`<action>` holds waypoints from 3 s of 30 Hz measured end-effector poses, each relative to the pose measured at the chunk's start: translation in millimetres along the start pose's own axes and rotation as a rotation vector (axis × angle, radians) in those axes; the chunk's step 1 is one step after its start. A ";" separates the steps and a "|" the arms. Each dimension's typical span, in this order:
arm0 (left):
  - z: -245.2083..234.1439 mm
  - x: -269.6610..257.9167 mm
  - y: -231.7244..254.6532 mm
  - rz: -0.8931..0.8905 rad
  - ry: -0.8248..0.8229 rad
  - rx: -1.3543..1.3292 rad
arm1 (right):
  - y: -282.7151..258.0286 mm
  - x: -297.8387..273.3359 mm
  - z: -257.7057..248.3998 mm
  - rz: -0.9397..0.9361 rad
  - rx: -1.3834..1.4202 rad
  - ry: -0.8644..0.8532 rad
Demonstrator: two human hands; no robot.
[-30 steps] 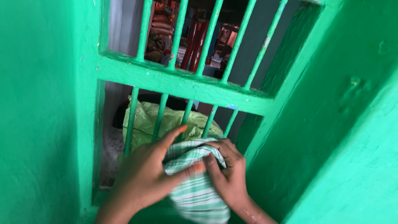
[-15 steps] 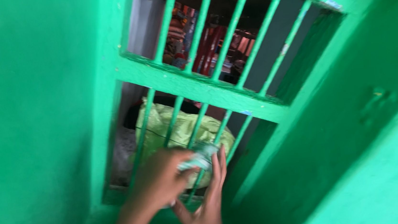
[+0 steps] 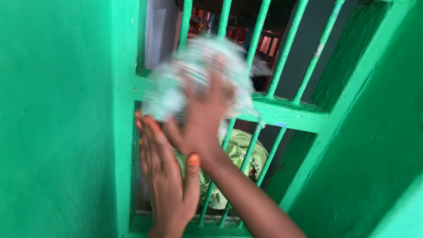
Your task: The person wipes the green bars of a window grill and the surrounding wall area using a checkered cloth held by hand, moving the cloth up and down the bars and along the interior wall surface.
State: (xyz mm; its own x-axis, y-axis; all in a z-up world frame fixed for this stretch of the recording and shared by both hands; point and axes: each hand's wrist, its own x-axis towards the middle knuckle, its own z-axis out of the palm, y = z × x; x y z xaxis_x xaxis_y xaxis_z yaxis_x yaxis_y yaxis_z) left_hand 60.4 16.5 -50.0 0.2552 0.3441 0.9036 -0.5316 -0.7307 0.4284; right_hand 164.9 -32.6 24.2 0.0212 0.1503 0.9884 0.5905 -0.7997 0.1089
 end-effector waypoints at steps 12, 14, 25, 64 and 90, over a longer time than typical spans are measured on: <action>58.1 -63.0 -83.2 -0.020 -0.289 0.295 | -12.2 26.6 21.9 -0.342 -0.028 -0.173; 62.0 -61.4 -75.9 0.036 -0.276 0.329 | -2.8 27.7 22.0 -0.391 -0.034 -0.135; 83.6 -77.0 -72.3 -0.035 -0.538 0.434 | 104.9 -26.8 -25.2 -0.381 -0.264 -0.307; 99.1 -111.9 -32.6 -0.158 -0.702 0.684 | 167.9 -117.8 -52.6 0.095 -0.150 -0.190; 85.7 -90.9 -28.4 -0.141 -0.853 0.662 | 138.9 -261.6 -19.8 0.110 0.059 -0.553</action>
State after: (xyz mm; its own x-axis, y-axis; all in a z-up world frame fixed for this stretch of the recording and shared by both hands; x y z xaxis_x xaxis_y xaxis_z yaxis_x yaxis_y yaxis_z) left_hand 121.6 -44.6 -144.6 0.8923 0.1139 0.4368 0.0217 -0.9774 0.2105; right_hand 225.4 -194.5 -217.1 0.4959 0.3625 0.7891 0.6042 -0.7967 -0.0137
